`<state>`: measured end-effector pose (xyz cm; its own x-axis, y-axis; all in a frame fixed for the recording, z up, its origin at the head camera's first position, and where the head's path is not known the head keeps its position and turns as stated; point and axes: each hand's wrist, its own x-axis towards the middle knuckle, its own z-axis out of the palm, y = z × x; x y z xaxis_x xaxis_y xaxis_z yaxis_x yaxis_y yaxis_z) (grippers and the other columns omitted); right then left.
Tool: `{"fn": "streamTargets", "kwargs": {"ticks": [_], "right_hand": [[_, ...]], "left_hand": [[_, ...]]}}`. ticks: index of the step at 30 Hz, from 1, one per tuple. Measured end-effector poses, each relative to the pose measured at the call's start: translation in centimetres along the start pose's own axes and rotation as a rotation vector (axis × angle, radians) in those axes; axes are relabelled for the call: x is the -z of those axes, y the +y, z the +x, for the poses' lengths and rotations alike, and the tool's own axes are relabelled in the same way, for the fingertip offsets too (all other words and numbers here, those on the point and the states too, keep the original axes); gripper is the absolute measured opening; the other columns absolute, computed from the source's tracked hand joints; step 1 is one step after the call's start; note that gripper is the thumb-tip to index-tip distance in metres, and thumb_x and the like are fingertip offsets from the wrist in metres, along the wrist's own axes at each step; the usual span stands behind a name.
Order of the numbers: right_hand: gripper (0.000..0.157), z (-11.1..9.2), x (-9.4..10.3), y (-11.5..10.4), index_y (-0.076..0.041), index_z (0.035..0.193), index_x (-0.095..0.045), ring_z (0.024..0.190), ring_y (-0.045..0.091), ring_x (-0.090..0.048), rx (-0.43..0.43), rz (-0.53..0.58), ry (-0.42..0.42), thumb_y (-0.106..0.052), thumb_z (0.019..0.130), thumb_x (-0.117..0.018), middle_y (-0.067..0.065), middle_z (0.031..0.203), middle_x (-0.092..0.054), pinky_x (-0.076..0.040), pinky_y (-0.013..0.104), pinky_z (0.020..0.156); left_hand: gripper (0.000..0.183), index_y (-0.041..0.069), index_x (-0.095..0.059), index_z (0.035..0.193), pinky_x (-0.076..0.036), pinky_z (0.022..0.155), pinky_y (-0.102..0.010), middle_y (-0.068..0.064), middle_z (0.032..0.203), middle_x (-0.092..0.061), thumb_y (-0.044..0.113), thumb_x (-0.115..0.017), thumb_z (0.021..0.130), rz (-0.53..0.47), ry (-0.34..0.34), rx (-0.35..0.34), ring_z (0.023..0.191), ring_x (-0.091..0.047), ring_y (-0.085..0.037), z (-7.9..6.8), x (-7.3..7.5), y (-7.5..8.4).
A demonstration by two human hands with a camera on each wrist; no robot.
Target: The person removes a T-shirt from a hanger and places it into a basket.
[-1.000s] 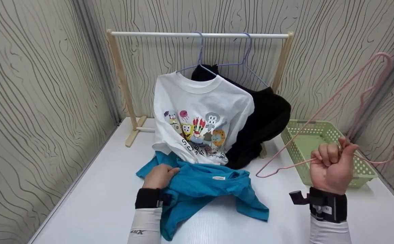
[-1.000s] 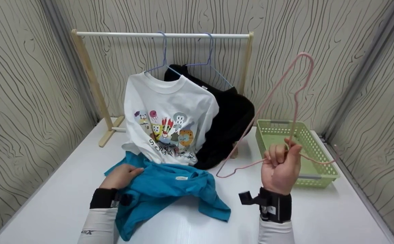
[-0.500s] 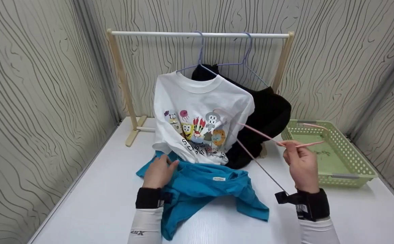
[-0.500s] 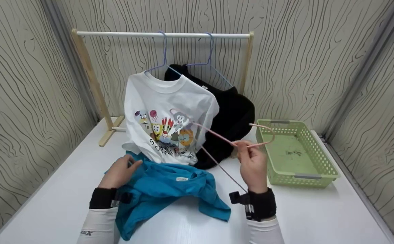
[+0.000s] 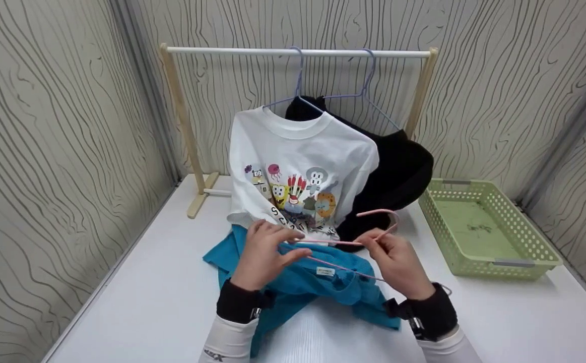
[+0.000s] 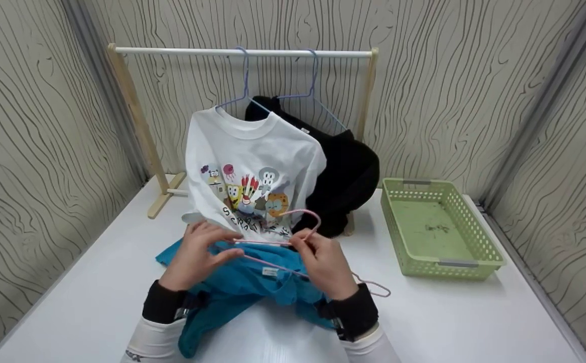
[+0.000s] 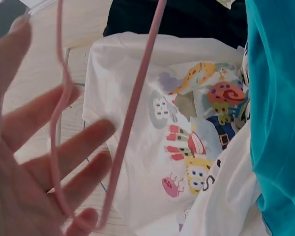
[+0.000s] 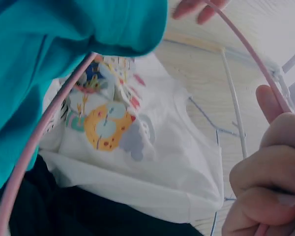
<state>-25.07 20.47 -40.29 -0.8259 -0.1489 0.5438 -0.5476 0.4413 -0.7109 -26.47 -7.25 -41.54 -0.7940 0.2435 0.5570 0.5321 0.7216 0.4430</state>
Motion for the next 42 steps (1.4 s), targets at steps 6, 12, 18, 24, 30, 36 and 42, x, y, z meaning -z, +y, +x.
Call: {"fn": "streamTargets", "kwargs": {"ticks": [6,12,18,24,30,36,42], "right_hand": [[0.019,-0.3,-0.5,-0.7,-0.011,0.098,-0.076,0.055,0.005,-0.044,0.097,0.005,0.039,0.002,0.098,-0.062,-0.006,0.062,-0.049,-0.036,0.021,0.051],[0.019,-0.1,0.4,-0.5,-0.009,0.110,-0.075,0.073,0.006,-0.064,0.067,0.009,0.006,0.001,0.098,-0.063,-0.001,0.083,-0.073,-0.053,0.021,0.066],[0.023,0.1,3.2,0.5,-0.019,0.119,-0.076,0.103,-0.003,-0.066,-0.023,-0.165,-0.064,-0.012,0.100,-0.066,-0.005,0.110,-0.078,-0.054,0.029,0.091],[0.025,0.5,6.1,1.6,-0.015,0.118,-0.077,0.093,0.004,-0.072,-0.139,-0.172,-0.238,-0.022,0.107,-0.056,0.004,0.108,-0.079,-0.055,0.027,0.084],[0.035,0.6,7.5,2.3,0.000,0.120,-0.074,0.056,0.016,-0.069,-0.162,0.011,-0.413,-0.020,0.111,-0.047,0.018,0.100,-0.079,-0.054,0.028,0.059],[0.030,0.7,7.6,2.8,0.001,0.114,-0.075,0.041,0.019,-0.054,-0.116,0.104,-0.471,-0.015,0.109,-0.050,0.013,0.083,-0.076,-0.050,0.032,0.045],[0.029,0.9,7.5,2.6,0.004,0.109,-0.075,0.045,0.013,-0.055,-0.158,0.127,-0.486,-0.015,0.108,-0.053,0.009,0.083,-0.075,-0.051,0.029,0.048]], "left_hand": [[0.027,0.021,-0.080,0.088,-0.045,0.066,-0.022,0.007,0.074,-0.072,0.047,-0.072,0.090,0.020,-0.018,-0.019,0.067,-0.057,-0.006,-0.1,0.4,0.2],[0.028,0.022,-0.081,0.086,-0.040,0.058,-0.017,0.008,0.070,-0.070,0.048,-0.071,0.090,0.050,0.052,-0.039,0.061,-0.058,-0.004,-0.2,1.0,-0.4],[0.024,0.022,-0.081,0.085,-0.037,0.055,-0.018,0.007,0.062,-0.063,0.044,-0.074,0.090,0.032,0.077,0.034,0.058,-0.054,-0.004,-0.5,2.3,-1.8],[0.019,0.021,-0.080,0.086,-0.040,0.060,-0.021,0.006,0.066,-0.067,0.039,-0.076,0.091,-0.055,0.084,0.150,0.062,-0.053,-0.006,-0.7,3.7,-3.0],[0.021,0.018,-0.079,0.084,-0.040,0.061,-0.022,0.003,0.068,-0.068,0.037,-0.076,0.091,-0.138,0.107,0.261,0.065,-0.052,-0.009,-1.0,4.2,-3.8],[0.023,0.016,-0.080,0.085,-0.041,0.061,-0.022,0.002,0.071,-0.071,0.038,-0.076,0.092,-0.155,0.121,0.273,0.066,-0.053,-0.009,-1.0,4.1,-4.2],[0.021,0.016,-0.079,0.085,-0.042,0.063,-0.023,0.001,0.071,-0.069,0.035,-0.076,0.092,-0.196,0.119,0.299,0.067,-0.053,-0.012,-0.8,3.7,-4.6]]}}
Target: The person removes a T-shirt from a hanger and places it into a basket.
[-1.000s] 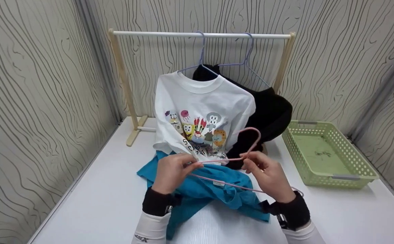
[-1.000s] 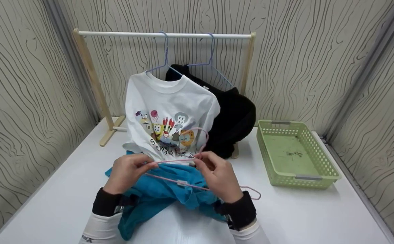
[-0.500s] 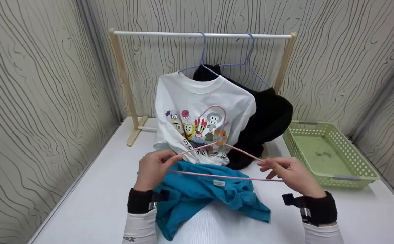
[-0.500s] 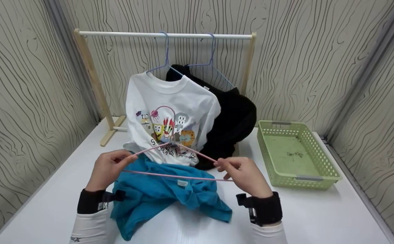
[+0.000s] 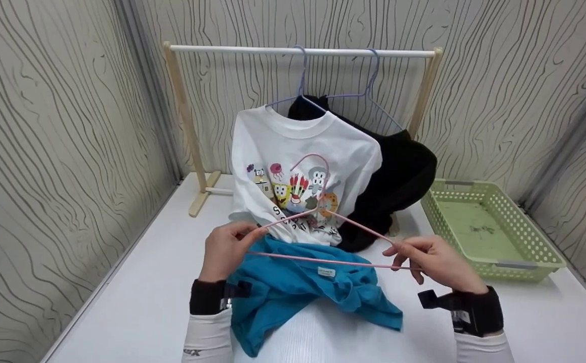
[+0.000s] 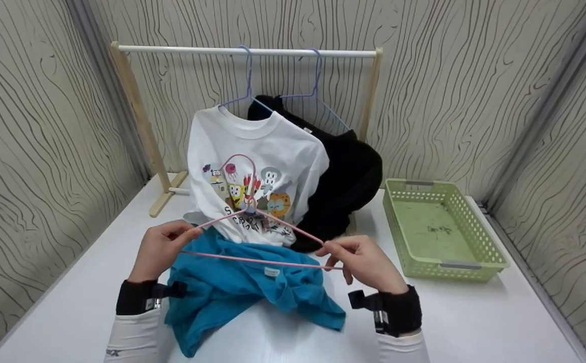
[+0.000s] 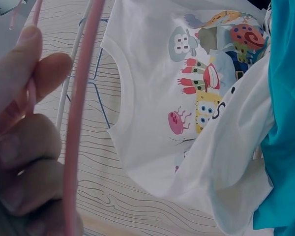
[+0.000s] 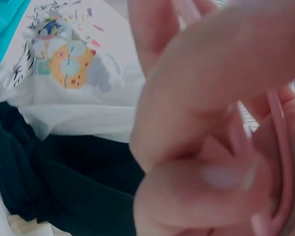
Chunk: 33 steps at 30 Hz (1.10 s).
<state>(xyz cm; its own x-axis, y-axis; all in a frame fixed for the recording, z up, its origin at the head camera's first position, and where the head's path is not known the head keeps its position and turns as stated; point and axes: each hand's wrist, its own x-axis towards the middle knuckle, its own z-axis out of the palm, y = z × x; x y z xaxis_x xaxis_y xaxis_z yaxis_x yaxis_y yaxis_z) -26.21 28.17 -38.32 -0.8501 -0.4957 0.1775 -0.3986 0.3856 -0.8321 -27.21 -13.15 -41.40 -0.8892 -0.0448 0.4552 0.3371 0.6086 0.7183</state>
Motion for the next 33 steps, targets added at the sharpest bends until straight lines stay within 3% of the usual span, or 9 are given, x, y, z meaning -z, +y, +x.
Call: {"fn": "streamTargets", "kwargs": {"ticks": [9,12,16,20,23,27,33], "right_hand": [[0.031,0.5,-0.5,-0.2,0.005,0.111,-0.074,0.048,0.009,-0.054,-0.086,0.018,0.037,-0.019,0.108,-0.054,0.010,0.087,-0.075,-0.049,0.028,0.051],[0.031,0.4,-0.5,0.0,0.005,0.111,-0.074,0.048,0.009,-0.053,-0.085,0.019,0.069,-0.018,0.108,-0.054,0.007,0.086,-0.075,-0.049,0.027,0.051],[0.032,0.4,-0.5,0.2,0.010,0.111,-0.071,0.049,0.007,-0.052,-0.050,0.048,0.137,-0.015,0.108,-0.052,0.000,0.082,-0.075,-0.049,0.026,0.048],[0.032,0.6,-0.9,0.2,0.011,0.111,-0.071,0.049,0.006,-0.053,-0.049,0.074,0.231,-0.016,0.109,-0.052,-0.003,0.080,-0.075,-0.049,0.026,0.047],[0.030,1.0,-1.4,-0.2,0.007,0.111,-0.073,0.048,0.007,-0.053,-0.067,0.061,0.306,-0.016,0.108,-0.053,-0.002,0.079,-0.075,-0.049,0.027,0.048],[0.027,2.0,-2.1,-0.9,0.006,0.108,-0.074,0.046,0.009,-0.052,-0.071,0.063,0.383,-0.014,0.107,-0.055,0.002,0.079,-0.074,-0.047,0.027,0.048],[0.032,6.4,-1.9,-3.9,0.003,0.109,-0.075,0.047,0.010,-0.053,-0.064,0.046,0.414,-0.023,0.107,-0.056,0.005,0.077,-0.072,-0.045,0.025,0.047]], "left_hand": [[0.018,0.016,-0.081,0.096,-0.052,0.080,-0.033,-0.002,0.089,-0.075,0.033,-0.076,0.093,-0.006,0.020,0.081,0.091,-0.061,-0.019,0.6,-0.6,-0.5],[0.029,0.014,-0.075,0.114,-0.056,0.090,-0.043,-0.008,0.106,-0.072,0.036,-0.074,0.096,-0.019,0.052,0.115,0.104,-0.063,-0.026,0.8,-0.7,-0.7],[0.058,0.008,-0.051,0.143,-0.050,0.104,-0.055,-0.019,0.130,-0.055,0.042,-0.069,0.098,-0.036,0.058,0.206,0.123,-0.054,-0.035,1.0,-0.8,-1.4],[0.076,0.002,-0.035,0.153,-0.041,0.112,-0.061,-0.028,0.146,-0.043,0.047,-0.065,0.100,0.023,-0.042,0.305,0.136,-0.042,-0.043,1.2,-1.2,-2.3],[0.084,-0.002,-0.031,0.157,-0.037,0.115,-0.065,-0.034,0.153,-0.038,0.050,-0.063,0.100,0.107,-0.165,0.365,0.141,-0.037,-0.049,1.1,-1.8,-3.2],[0.083,-0.003,-0.038,0.154,-0.035,0.115,-0.069,-0.036,0.153,-0.040,0.052,-0.066,0.098,0.207,-0.287,0.398,0.142,-0.036,-0.054,0.6,-2.8,-4.1],[0.075,0.004,-0.051,0.148,-0.028,0.116,-0.072,-0.031,0.154,-0.044,0.052,-0.071,0.093,0.271,-0.366,0.416,0.145,-0.035,-0.055,0.1,-4.2,-4.7]]}}
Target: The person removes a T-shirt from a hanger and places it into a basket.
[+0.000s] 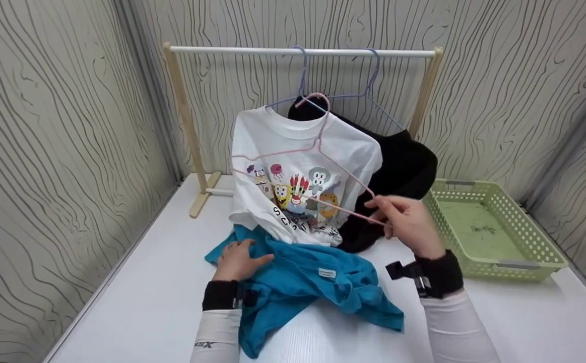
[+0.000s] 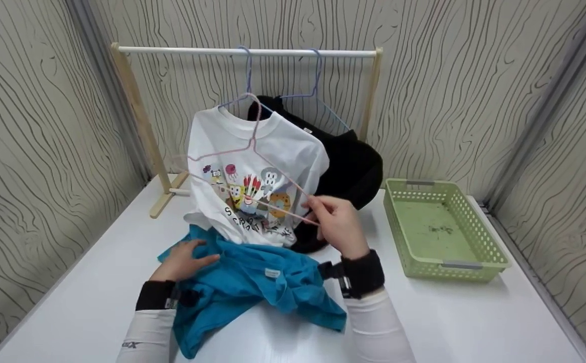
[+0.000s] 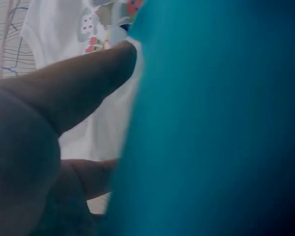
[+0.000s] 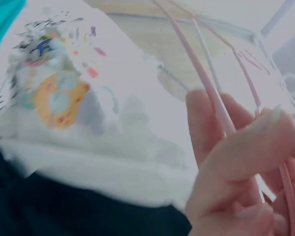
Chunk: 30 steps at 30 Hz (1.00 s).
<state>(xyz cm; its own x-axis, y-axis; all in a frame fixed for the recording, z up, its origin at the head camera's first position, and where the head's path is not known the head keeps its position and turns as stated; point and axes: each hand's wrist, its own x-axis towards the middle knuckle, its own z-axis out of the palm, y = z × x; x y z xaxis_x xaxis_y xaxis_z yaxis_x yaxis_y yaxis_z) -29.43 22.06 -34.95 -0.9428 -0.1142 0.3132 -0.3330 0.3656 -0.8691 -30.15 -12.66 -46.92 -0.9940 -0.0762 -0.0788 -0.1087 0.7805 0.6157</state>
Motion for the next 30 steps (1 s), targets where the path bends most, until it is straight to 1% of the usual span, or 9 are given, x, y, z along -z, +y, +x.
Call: {"fn": "streamTargets", "kwargs": {"ticks": [4,7,9,12,15,18,21,26,30], "right_hand": [[0.034,4.1,-1.7,-3.0,0.001,0.114,-0.075,0.048,0.008,-0.056,0.034,-0.064,-0.021,-0.025,0.109,-0.053,0.013,0.085,-0.074,-0.047,0.023,0.049],[0.036,7.4,-3.1,-5.2,0.001,0.121,-0.072,0.058,0.007,-0.060,0.016,-0.054,-0.058,-0.024,0.110,-0.049,0.016,0.095,-0.073,-0.052,0.021,0.057],[0.037,9.3,-4.1,-6.7,0.001,0.124,-0.071,0.065,0.007,-0.062,-0.015,-0.023,-0.073,-0.024,0.111,-0.047,0.014,0.099,-0.072,-0.054,0.021,0.060],[0.037,11.8,-5.6,-8.8,-0.001,0.126,-0.070,0.072,0.006,-0.064,-0.050,0.012,-0.074,-0.025,0.111,-0.046,0.010,0.099,-0.072,-0.054,0.020,0.061],[0.037,13.8,-6.9,-10.3,-0.006,0.127,-0.070,0.065,0.007,-0.064,-0.088,0.025,-0.055,-0.027,0.111,-0.044,0.006,0.095,-0.073,-0.049,0.019,0.056],[0.039,15.1,-7.9,-11.1,-0.010,0.131,-0.068,0.057,0.007,-0.061,-0.131,0.029,-0.053,-0.030,0.112,-0.041,0.004,0.094,-0.071,-0.042,0.017,0.052],[0.040,15.8,-8.7,-11.4,-0.010,0.134,-0.066,0.054,0.006,-0.060,-0.158,0.023,-0.073,-0.030,0.113,-0.038,0.003,0.094,-0.068,-0.039,0.017,0.049],[0.040,16.2,-10.2,-11.1,-0.003,0.132,-0.064,0.058,0.004,-0.059,-0.143,0.004,-0.099,-0.024,0.113,-0.037,0.005,0.091,-0.064,-0.046,0.015,0.053],[0.040,16.1,-11.6,-10.8,-0.001,0.133,-0.063,0.059,0.005,-0.058,-0.108,-0.065,-0.127,-0.023,0.113,-0.036,0.009,0.095,-0.066,-0.051,0.018,0.061]], "left_hand": [[0.076,0.007,-0.053,0.148,-0.027,0.115,-0.075,-0.030,0.154,-0.044,0.052,-0.074,0.091,0.006,-0.017,-0.001,0.144,-0.036,-0.055,0.2,-0.7,-0.1],[0.080,0.008,-0.052,0.149,-0.028,0.113,-0.078,-0.032,0.156,-0.041,0.053,-0.077,0.088,-0.005,-0.038,-0.002,0.144,-0.035,-0.056,0.3,-1.1,-0.2],[0.082,0.009,-0.051,0.150,-0.030,0.112,-0.078,-0.033,0.158,-0.036,0.053,-0.079,0.086,-0.016,-0.057,-0.004,0.145,-0.033,-0.057,0.3,-1.3,-0.1],[0.087,0.010,-0.049,0.152,-0.033,0.111,-0.076,-0.034,0.162,-0.030,0.053,-0.081,0.084,-0.027,-0.083,0.005,0.147,-0.030,-0.057,0.1,-1.4,0.1],[0.093,0.011,-0.047,0.153,-0.032,0.112,-0.076,-0.033,0.165,-0.026,0.056,-0.083,0.081,-0.025,-0.105,0.023,0.150,-0.026,-0.058,-0.2,-1.5,0.3],[0.098,0.012,-0.047,0.154,-0.032,0.112,-0.077,-0.032,0.166,-0.025,0.059,-0.085,0.077,-0.005,-0.118,0.030,0.150,-0.026,-0.058,-0.3,-1.6,0.5],[0.102,0.013,-0.046,0.154,-0.033,0.111,-0.076,-0.030,0.166,-0.025,0.060,-0.087,0.074,0.019,-0.126,0.027,0.150,-0.028,-0.057,-0.5,-1.6,0.7],[0.102,0.014,-0.048,0.154,-0.031,0.112,-0.077,-0.029,0.167,-0.024,0.056,-0.090,0.071,0.049,-0.128,0.011,0.151,-0.025,-0.056,-0.5,-1.9,0.8],[0.102,0.013,-0.049,0.153,-0.033,0.111,-0.076,-0.030,0.165,-0.027,0.052,-0.093,0.070,0.072,-0.115,-0.017,0.151,-0.026,-0.056,-0.4,-2.2,0.6]]}}
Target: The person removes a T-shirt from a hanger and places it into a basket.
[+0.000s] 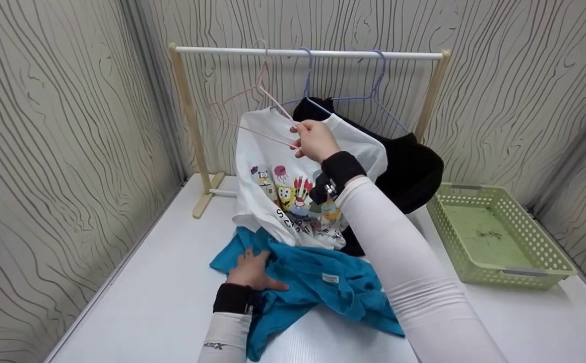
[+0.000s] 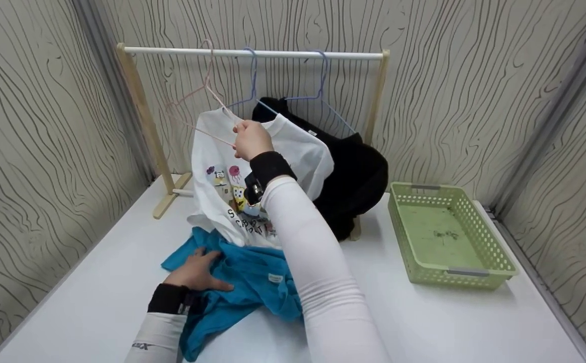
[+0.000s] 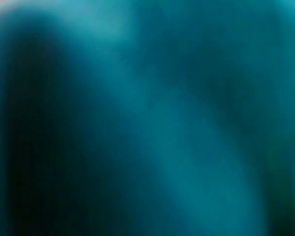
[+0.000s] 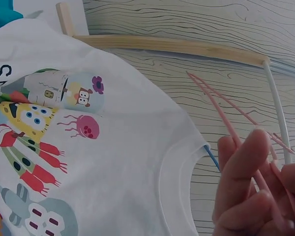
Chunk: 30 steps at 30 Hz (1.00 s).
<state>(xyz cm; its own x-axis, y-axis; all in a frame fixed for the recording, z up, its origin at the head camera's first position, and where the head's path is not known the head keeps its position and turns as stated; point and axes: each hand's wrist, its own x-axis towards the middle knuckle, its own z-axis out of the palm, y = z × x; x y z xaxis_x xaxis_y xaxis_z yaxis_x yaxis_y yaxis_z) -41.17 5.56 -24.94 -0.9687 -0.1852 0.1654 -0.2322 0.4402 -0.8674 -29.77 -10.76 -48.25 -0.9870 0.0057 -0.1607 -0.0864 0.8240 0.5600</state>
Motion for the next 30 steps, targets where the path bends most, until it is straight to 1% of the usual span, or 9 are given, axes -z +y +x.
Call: {"fn": "streamTargets", "kwargs": {"ticks": [3,6,10,14,17,22,25,28,30], "right_hand": [[0.040,-0.2,-0.9,0.2,-0.003,0.139,-0.061,0.058,0.005,-0.058,0.023,-0.046,-0.035,-0.022,0.113,-0.036,0.015,0.105,-0.071,-0.049,0.018,0.063],[0.040,-0.3,-1.7,0.7,-0.006,0.146,-0.055,0.067,0.006,-0.063,0.045,-0.006,-0.079,-0.018,0.113,-0.038,0.019,0.118,-0.073,-0.049,0.019,0.066],[0.048,-0.6,-2.6,1.6,-0.007,0.156,-0.040,0.094,0.017,-0.073,0.035,0.150,-0.130,-0.012,0.109,-0.048,0.018,0.132,-0.070,-0.057,0.029,0.089],[0.069,-1.0,-3.5,3.1,-0.004,0.162,-0.023,0.126,0.034,-0.065,-0.012,0.325,-0.174,-0.007,0.103,-0.059,0.020,0.147,-0.059,-0.049,0.045,0.112],[0.078,-1.9,-4.2,4.5,-0.003,0.163,-0.017,0.135,0.038,-0.057,-0.057,0.333,-0.144,-0.011,0.101,-0.063,0.023,0.154,-0.050,-0.049,0.049,0.112],[0.064,-4.8,-5.2,7.7,-0.001,0.157,-0.034,0.129,0.038,-0.057,-0.069,0.232,-0.078,-0.017,0.101,-0.062,0.025,0.149,-0.051,-0.053,0.049,0.099],[0.050,-7.0,-5.5,9.8,0.000,0.148,-0.046,0.126,0.038,-0.059,-0.024,0.249,-0.063,-0.014,0.102,-0.060,0.026,0.143,-0.054,-0.054,0.050,0.095],[0.039,-9.3,-5.6,11.8,0.000,0.139,-0.053,0.119,0.036,-0.062,0.016,0.246,-0.020,-0.012,0.102,-0.060,0.026,0.138,-0.058,-0.056,0.042,0.086],[0.034,-10.8,-5.5,13.1,0.000,0.134,-0.057,0.117,0.034,-0.063,0.045,0.220,-0.013,-0.011,0.102,-0.061,0.023,0.134,-0.062,-0.054,0.038,0.086]], "left_hand": [[0.101,0.012,-0.050,0.152,-0.039,0.108,-0.073,-0.031,0.164,-0.029,0.049,-0.094,0.069,0.009,0.011,-0.016,0.148,-0.029,-0.055,0.0,-0.3,-0.1],[0.103,0.010,-0.049,0.152,-0.043,0.106,-0.071,-0.032,0.163,-0.029,0.046,-0.095,0.068,0.011,0.013,-0.027,0.146,-0.031,-0.054,0.0,-0.5,-0.1],[0.107,0.007,-0.044,0.154,-0.042,0.107,-0.071,-0.033,0.163,-0.027,0.042,-0.096,0.068,0.012,0.012,-0.036,0.145,-0.030,-0.055,0.1,-0.8,-0.1],[0.107,0.003,-0.042,0.154,-0.044,0.106,-0.069,-0.037,0.161,-0.026,0.038,-0.096,0.068,0.015,0.018,-0.051,0.139,-0.039,-0.059,0.3,-1.0,-0.1],[0.106,0.000,-0.040,0.154,-0.047,0.106,-0.064,-0.039,0.160,-0.026,0.034,-0.096,0.070,0.015,0.016,-0.061,0.135,-0.046,-0.058,0.3,-1.1,0.0],[0.099,-0.008,-0.028,0.157,-0.049,0.106,-0.058,-0.040,0.148,-0.045,0.018,-0.086,0.081,0.012,0.004,-0.067,0.132,-0.053,-0.051,0.4,-1.1,0.2],[0.077,-0.011,-0.035,0.152,-0.052,0.101,-0.051,-0.033,0.133,-0.061,0.010,-0.074,0.089,0.036,0.001,-0.072,0.120,-0.063,-0.042,0.3,-0.9,0.5],[0.032,-0.008,-0.063,0.121,-0.056,0.083,-0.046,-0.022,0.106,-0.071,0.005,-0.066,0.092,0.076,0.020,-0.059,0.090,-0.066,-0.031,0.0,-0.3,0.8],[0.007,0.000,-0.068,0.095,-0.055,0.077,-0.044,-0.017,0.097,-0.071,0.004,-0.064,0.091,0.081,0.044,-0.056,0.080,-0.061,-0.027,-0.2,0.3,1.0]]}}
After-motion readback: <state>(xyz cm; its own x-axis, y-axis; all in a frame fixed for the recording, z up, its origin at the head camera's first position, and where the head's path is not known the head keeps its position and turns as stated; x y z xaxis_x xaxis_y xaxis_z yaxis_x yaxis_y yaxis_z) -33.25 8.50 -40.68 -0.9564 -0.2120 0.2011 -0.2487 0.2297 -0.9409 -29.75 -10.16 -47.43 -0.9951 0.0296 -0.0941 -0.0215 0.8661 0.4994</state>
